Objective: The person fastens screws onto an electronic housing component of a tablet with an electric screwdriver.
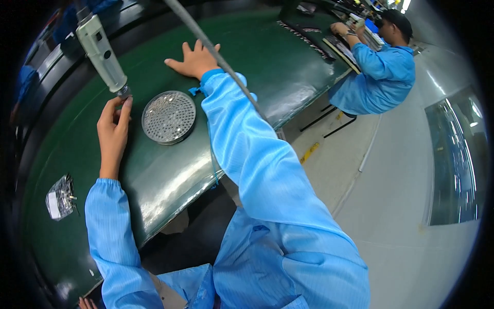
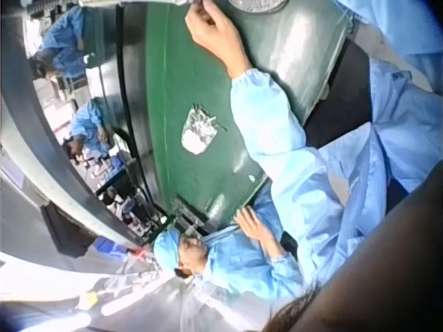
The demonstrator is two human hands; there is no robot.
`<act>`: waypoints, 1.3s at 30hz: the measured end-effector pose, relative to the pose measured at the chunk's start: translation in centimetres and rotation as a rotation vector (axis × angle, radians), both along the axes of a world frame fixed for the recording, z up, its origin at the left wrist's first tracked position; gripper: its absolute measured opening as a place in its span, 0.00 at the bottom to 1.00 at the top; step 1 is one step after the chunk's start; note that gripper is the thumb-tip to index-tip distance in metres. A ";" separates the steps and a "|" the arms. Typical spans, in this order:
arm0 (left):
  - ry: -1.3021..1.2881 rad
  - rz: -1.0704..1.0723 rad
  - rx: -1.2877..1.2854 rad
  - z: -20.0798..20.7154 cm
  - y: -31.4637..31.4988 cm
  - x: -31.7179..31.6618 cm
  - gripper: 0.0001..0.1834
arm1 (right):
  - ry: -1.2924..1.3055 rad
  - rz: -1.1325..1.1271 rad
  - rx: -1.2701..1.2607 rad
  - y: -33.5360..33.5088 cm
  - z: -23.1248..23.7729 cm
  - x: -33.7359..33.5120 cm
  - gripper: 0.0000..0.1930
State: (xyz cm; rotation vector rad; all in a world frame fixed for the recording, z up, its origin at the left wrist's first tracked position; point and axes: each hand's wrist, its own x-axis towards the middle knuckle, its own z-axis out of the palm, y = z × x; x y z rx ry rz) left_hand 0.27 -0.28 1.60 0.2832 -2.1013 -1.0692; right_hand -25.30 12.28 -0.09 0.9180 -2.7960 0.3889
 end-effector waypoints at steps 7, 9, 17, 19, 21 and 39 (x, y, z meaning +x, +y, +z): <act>0.061 -0.051 -0.027 1.1 1.0 -0.5 0.12 | 0.127 -0.022 0.027 1.5 -0.5 -2.3 0.53; 0.033 -0.043 -0.007 1.1 0.8 0.0 0.13 | 0.094 -0.015 0.037 1.1 -0.9 -2.1 0.53; -0.034 -0.017 0.010 1.5 0.9 0.4 0.14 | 0.063 -0.013 0.037 0.6 -1.1 -1.9 0.54; -0.026 -0.012 0.006 1.6 0.9 0.4 0.14 | 0.067 -0.012 0.037 0.7 -1.2 -2.0 0.54; -0.018 -0.005 0.000 1.6 0.9 0.4 0.13 | 0.060 -0.012 0.032 0.7 -1.1 -2.0 0.54; 0.048 -0.020 -0.037 0.8 0.3 0.2 0.12 | 0.095 0.002 0.026 0.7 -1.4 -2.4 0.53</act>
